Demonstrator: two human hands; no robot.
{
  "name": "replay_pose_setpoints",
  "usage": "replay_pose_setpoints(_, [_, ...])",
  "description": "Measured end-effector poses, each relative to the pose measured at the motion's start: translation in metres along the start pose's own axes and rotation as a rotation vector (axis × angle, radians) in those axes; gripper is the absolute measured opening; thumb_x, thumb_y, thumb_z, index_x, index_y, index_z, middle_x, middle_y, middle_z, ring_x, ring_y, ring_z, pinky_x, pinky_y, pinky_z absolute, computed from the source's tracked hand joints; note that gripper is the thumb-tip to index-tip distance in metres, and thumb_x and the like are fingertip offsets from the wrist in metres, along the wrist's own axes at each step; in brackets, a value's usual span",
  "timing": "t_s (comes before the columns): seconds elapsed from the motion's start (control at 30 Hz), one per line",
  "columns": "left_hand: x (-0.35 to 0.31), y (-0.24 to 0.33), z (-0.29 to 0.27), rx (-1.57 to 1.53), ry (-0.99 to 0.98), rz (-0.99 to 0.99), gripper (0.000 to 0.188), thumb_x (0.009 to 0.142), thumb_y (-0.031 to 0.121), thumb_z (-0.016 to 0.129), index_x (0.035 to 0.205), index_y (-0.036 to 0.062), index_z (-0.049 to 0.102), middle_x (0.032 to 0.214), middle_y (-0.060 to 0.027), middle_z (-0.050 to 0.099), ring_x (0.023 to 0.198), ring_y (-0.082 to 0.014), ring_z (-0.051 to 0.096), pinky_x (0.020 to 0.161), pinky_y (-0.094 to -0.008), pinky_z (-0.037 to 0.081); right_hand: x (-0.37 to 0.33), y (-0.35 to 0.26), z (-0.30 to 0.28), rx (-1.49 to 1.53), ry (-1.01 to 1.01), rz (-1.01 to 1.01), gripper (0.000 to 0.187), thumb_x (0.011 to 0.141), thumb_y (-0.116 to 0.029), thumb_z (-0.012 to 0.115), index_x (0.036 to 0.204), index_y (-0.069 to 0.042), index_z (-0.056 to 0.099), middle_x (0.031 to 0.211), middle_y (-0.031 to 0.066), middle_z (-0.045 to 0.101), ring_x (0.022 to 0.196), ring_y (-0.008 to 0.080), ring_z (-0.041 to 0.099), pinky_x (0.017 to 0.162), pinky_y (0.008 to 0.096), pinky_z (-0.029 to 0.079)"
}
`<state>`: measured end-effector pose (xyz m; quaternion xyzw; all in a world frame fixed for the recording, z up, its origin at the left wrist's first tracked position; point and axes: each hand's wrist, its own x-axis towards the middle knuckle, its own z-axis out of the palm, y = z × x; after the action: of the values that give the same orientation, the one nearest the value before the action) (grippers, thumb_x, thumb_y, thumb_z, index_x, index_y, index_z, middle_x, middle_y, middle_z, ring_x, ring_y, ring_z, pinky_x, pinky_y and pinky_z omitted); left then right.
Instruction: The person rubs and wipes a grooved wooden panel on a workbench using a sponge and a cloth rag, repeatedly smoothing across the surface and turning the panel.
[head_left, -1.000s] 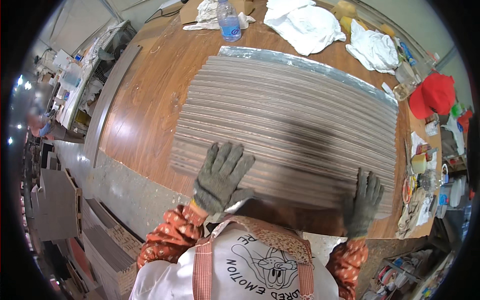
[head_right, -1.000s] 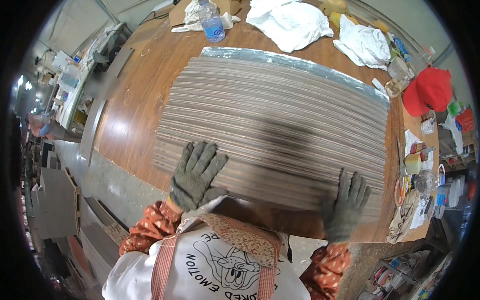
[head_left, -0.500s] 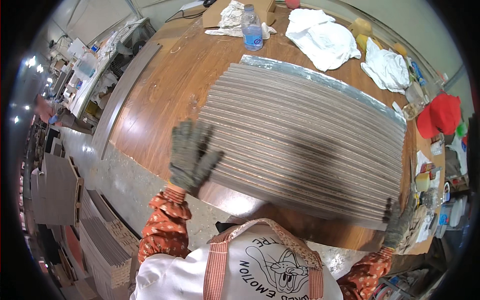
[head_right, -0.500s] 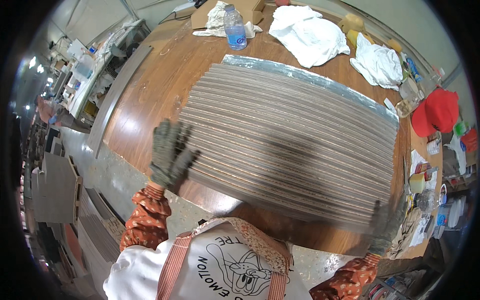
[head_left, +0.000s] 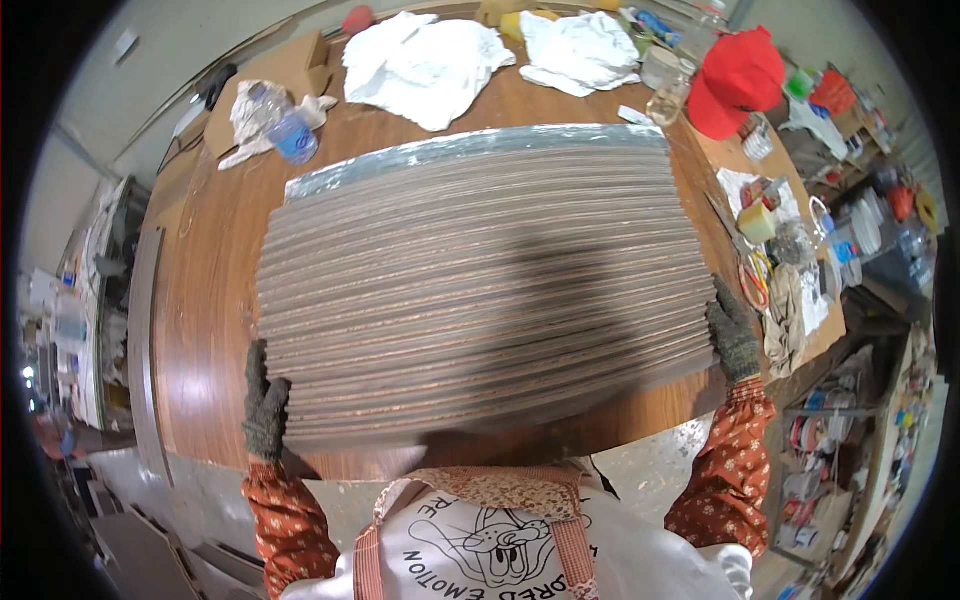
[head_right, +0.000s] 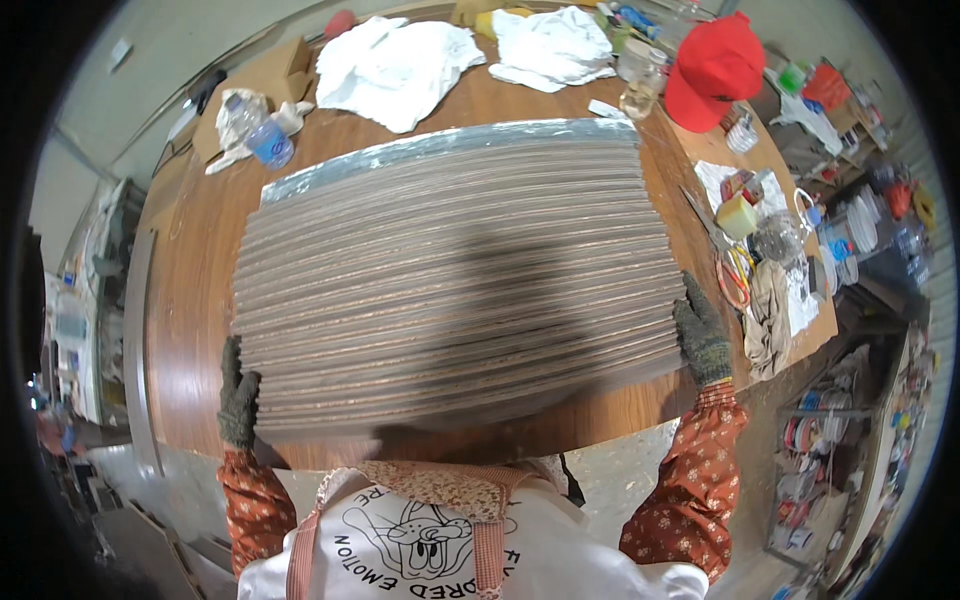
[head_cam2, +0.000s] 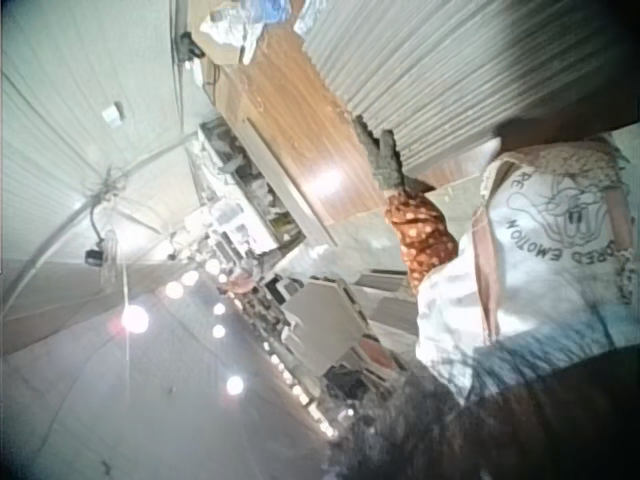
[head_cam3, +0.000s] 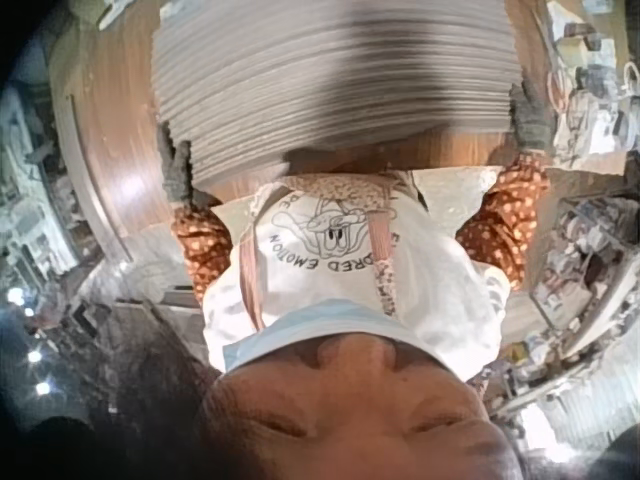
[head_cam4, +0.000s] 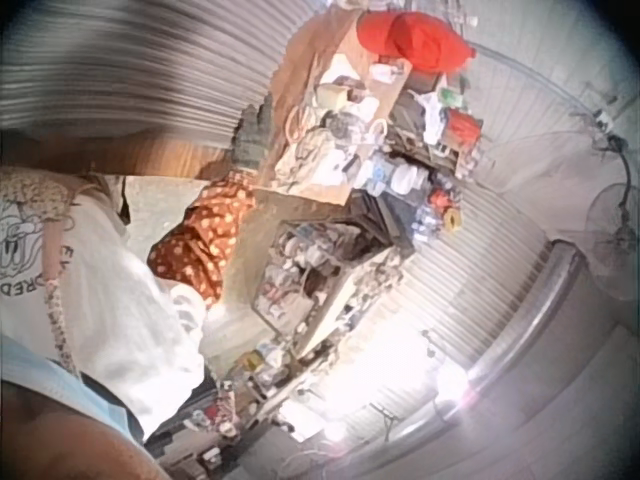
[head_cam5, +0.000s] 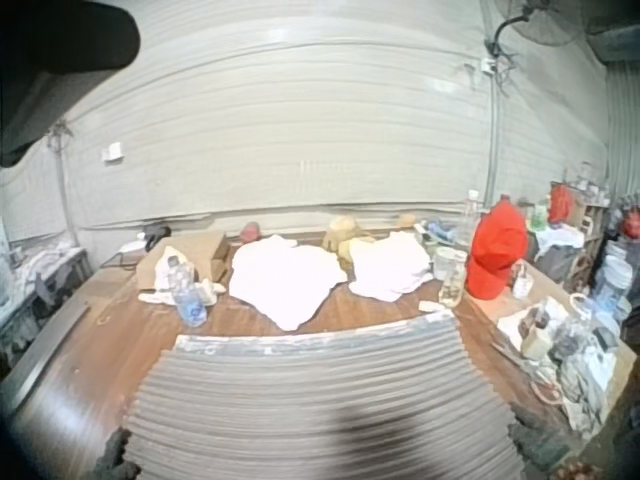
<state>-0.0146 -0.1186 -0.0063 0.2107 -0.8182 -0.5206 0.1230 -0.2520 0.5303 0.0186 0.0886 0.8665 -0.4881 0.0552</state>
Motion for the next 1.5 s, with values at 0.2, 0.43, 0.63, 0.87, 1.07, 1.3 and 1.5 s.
replay_pose_setpoints(0.2, [0.001,0.019,-0.003,0.145,-0.063,-0.110,0.070,0.094,0.012,0.058,0.157,0.0090,0.027,0.156,-0.0093,0.037,0.132,-0.0201,0.044,0.102,-0.0318,0.042,-0.003,0.002,0.011,0.085,0.075,0.015,0.058,0.097,-0.020,0.062,0.151,-0.013,0.043,0.082,-0.0051,0.056,0.060,0.0041,0.041,0.053,0.0199,0.037])
replay_pose_setpoints(0.43, [0.067,0.049,-0.021,-0.104,0.249,-0.268,0.063,0.104,0.034,0.048,0.157,0.0083,0.025,0.140,-0.0103,0.049,0.105,-0.0165,0.056,0.088,-0.0271,0.049,0.083,0.007,-0.030,-0.038,0.063,-0.353,0.048,0.099,-0.025,0.062,0.140,-0.001,0.052,0.116,0.0082,0.063,0.101,0.0171,0.059,0.089,0.0280,0.047])
replay_pose_setpoints(0.63, [0.164,0.035,0.028,-0.215,0.209,-0.333,0.072,0.089,0.074,0.051,0.125,0.0126,0.063,0.092,0.0033,0.063,0.073,-0.0079,0.047,0.067,-0.0232,0.038,0.217,0.001,0.000,0.024,0.025,-0.263,0.067,0.099,-0.032,0.061,0.153,-0.001,0.034,0.150,0.0089,0.044,0.136,0.0166,0.039,0.112,0.0287,0.032])
replay_pose_setpoints(0.87, [0.149,0.059,0.008,-0.089,0.058,-0.401,0.074,0.092,0.058,0.057,0.149,0.0136,0.044,0.128,-0.0037,0.061,0.097,-0.0121,0.051,0.082,-0.0265,0.041,0.254,-0.057,0.064,-0.292,-0.100,-0.289,0.081,0.094,-0.048,0.060,0.156,-0.007,0.027,0.129,0.0194,0.059,0.108,0.0238,0.058,0.095,0.0334,0.045])
replay_pose_setpoints(1.07, [0.166,0.038,0.003,0.179,-0.077,-0.100,0.073,0.094,0.034,0.058,0.157,0.0110,0.029,0.153,-0.0115,0.042,0.135,-0.0235,0.041,0.109,-0.0338,0.034,0.250,-0.086,0.080,-0.256,-0.107,-0.154,0.083,0.091,-0.052,0.063,0.155,-0.008,0.033,0.103,0.0134,0.066,0.080,0.0206,0.058,0.075,0.0346,0.048])
replay_pose_setpoints(1.3, [0.184,0.047,0.005,-0.017,-0.098,-0.165,0.075,0.095,0.034,0.061,0.158,0.0128,0.025,0.153,-0.0138,0.042,0.138,-0.0253,0.040,0.110,-0.0372,0.034,0.273,-0.056,0.074,-0.156,-0.059,-0.180,0.081,0.090,-0.052,0.065,0.153,-0.008,0.038,0.105,0.0071,0.063,0.072,0.0129,0.049,0.065,0.0294,0.044])
replay_pose_setpoints(1.5, [0.232,0.039,0.014,0.035,-0.026,-0.243,0.071,0.094,0.037,0.063,0.155,0.0157,0.033,0.102,-0.0038,0.063,0.073,-0.0085,0.054,0.057,-0.0250,0.044,0.247,-0.070,0.071,-0.116,-0.072,-0.016,0.077,0.092,-0.051,0.062,0.148,-0.002,0.043,0.123,0.0137,0.065,0.098,0.0202,0.061,0.087,0.0311,0.048])
